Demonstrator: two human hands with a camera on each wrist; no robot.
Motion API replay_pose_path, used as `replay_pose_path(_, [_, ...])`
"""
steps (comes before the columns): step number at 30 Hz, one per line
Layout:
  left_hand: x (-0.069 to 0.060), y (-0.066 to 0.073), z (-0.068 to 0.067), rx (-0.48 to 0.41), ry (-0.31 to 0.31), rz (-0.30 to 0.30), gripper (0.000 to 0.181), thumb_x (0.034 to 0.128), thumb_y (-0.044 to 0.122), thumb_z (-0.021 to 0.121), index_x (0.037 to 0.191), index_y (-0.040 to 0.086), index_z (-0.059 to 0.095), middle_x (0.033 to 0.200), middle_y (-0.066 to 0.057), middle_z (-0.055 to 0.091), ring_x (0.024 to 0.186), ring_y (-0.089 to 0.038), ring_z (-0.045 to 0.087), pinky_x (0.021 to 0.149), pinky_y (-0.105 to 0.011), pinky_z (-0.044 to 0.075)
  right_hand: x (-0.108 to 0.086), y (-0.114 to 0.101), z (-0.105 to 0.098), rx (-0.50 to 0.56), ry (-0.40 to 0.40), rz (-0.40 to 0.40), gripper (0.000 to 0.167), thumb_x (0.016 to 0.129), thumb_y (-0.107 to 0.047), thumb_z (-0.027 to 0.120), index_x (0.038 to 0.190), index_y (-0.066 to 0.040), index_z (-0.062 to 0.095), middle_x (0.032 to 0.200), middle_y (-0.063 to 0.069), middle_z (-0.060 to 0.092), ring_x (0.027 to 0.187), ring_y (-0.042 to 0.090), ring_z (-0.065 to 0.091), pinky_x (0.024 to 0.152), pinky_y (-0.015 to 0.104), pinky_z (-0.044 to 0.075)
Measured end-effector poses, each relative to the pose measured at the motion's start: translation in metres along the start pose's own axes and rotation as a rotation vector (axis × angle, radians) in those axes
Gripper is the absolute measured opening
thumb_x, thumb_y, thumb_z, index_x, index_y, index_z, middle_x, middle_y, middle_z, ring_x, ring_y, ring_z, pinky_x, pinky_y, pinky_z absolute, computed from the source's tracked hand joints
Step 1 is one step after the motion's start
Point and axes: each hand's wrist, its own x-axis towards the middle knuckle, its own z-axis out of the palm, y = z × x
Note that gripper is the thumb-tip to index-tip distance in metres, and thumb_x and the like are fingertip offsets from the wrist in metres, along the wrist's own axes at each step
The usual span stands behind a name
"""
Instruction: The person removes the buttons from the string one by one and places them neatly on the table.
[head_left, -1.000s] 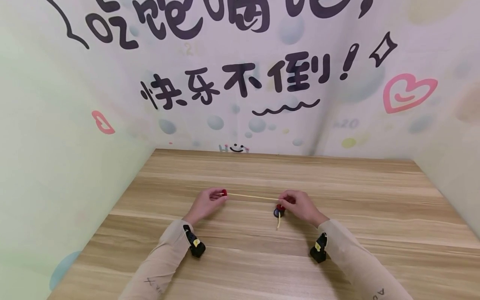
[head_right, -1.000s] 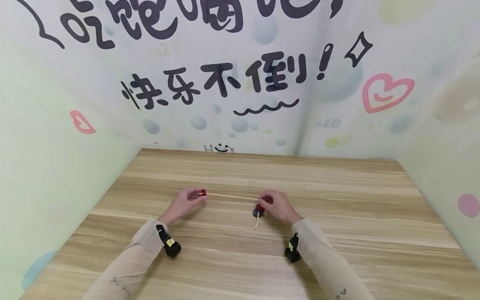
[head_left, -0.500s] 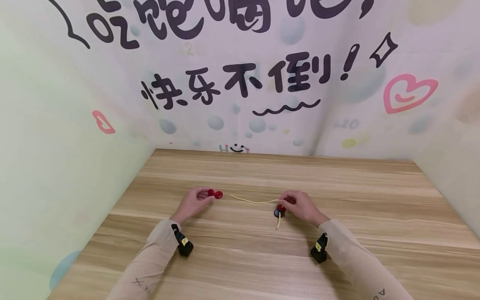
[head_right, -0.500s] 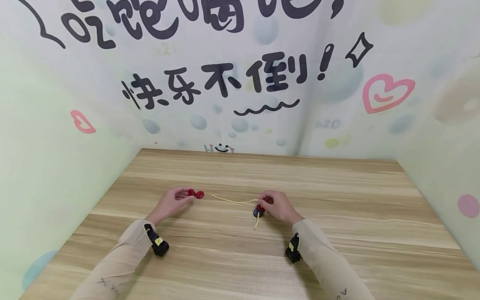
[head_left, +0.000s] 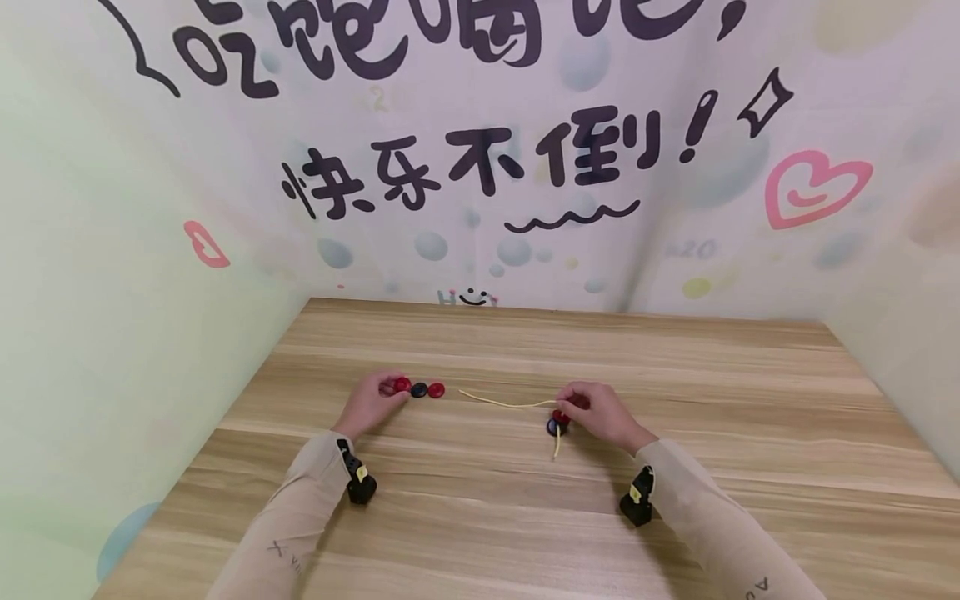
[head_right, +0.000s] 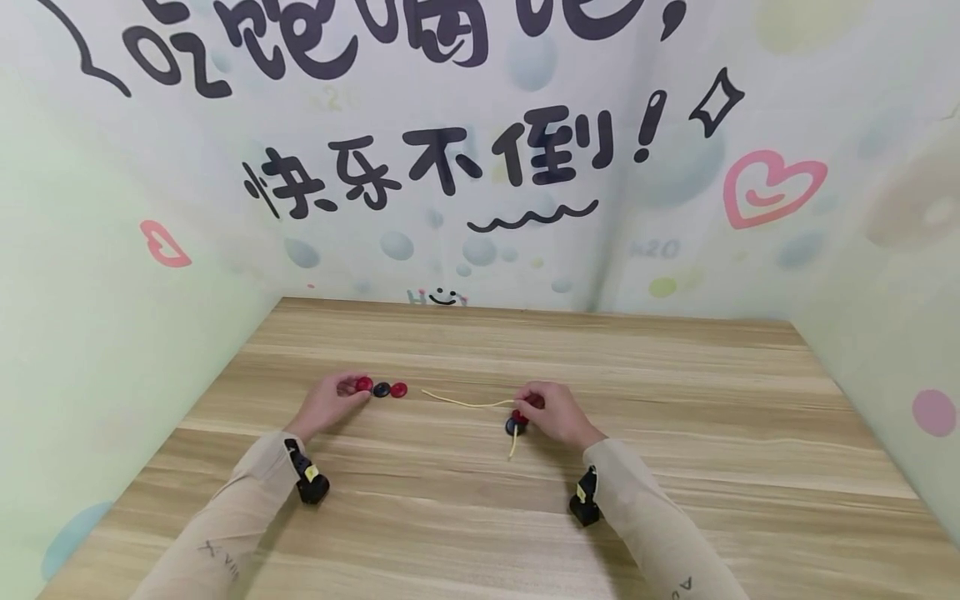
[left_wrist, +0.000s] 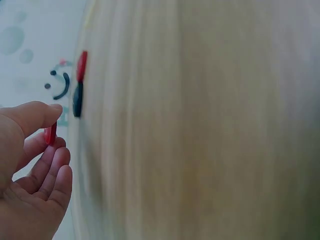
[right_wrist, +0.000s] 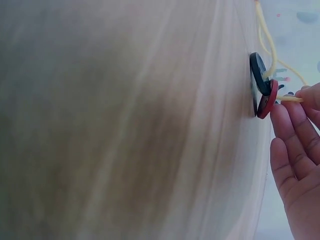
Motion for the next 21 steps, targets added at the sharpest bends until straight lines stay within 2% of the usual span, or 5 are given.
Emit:
replay_pose_path(4, [0.0012, -0.0068, -0.0023, 0.035, -0.006, 0.008, 0.035, 0.0789, 0.008, 0.064, 0.111, -0.006, 0.057, 0.100, -0.018, 0.058, 0.087, -0.026, 0.054, 0.077, -0.038, 0.045, -0.0004, -0.0003, -0.0001, 0.006, -0.010, -0.001, 0.007, 0.085, -0.010, 0.059, 0.086, -0.005, 0.064, 0.075, -0.001, 0.062, 0.067, 0.010, 0.053, 0.060, 0.023, 0.045])
replay_pose_path(11, [0.0013, -0.0071, -0.0024, 0.082, -0.019, 0.024, 0.036, 0.0787, 0.005, 0.064, 0.111, -0.008, 0.056, 0.102, -0.021, 0.057, 0.085, -0.026, 0.053, 0.075, -0.037, 0.045, 0.0003, -0.0002, 0.0010, 0.001, 0.002, 0.001, 0.007, 0.084, -0.010, 0.060, 0.086, -0.005, 0.064, 0.074, -0.001, 0.061, 0.066, 0.009, 0.053, 0.059, 0.022, 0.044])
replay_pose_path(17, [0.0033, -0.0068, -0.0019, 0.059, -0.021, 0.002, 0.037, 0.0799, 0.003, 0.062, 0.113, -0.009, 0.054, 0.107, -0.022, 0.057, 0.087, -0.026, 0.054, 0.077, -0.037, 0.045, 0.0006, -0.0015, 0.0015, 0.017, 0.000, 0.014, 0.007, 0.084, -0.010, 0.060, 0.085, -0.006, 0.064, 0.074, -0.001, 0.061, 0.066, 0.010, 0.053, 0.059, 0.023, 0.045])
replay_pose_path(21, [0.0051, -0.0075, -0.0010, 0.045, -0.012, -0.006, 0.034, 0.0793, 0.002, 0.063, 0.111, -0.009, 0.055, 0.104, -0.021, 0.058, 0.088, -0.027, 0.054, 0.078, -0.038, 0.045, 0.0002, -0.0013, 0.0010, 0.023, -0.005, 0.016, 0.007, 0.085, -0.010, 0.059, 0.086, -0.005, 0.064, 0.075, -0.001, 0.061, 0.067, 0.011, 0.053, 0.059, 0.023, 0.045])
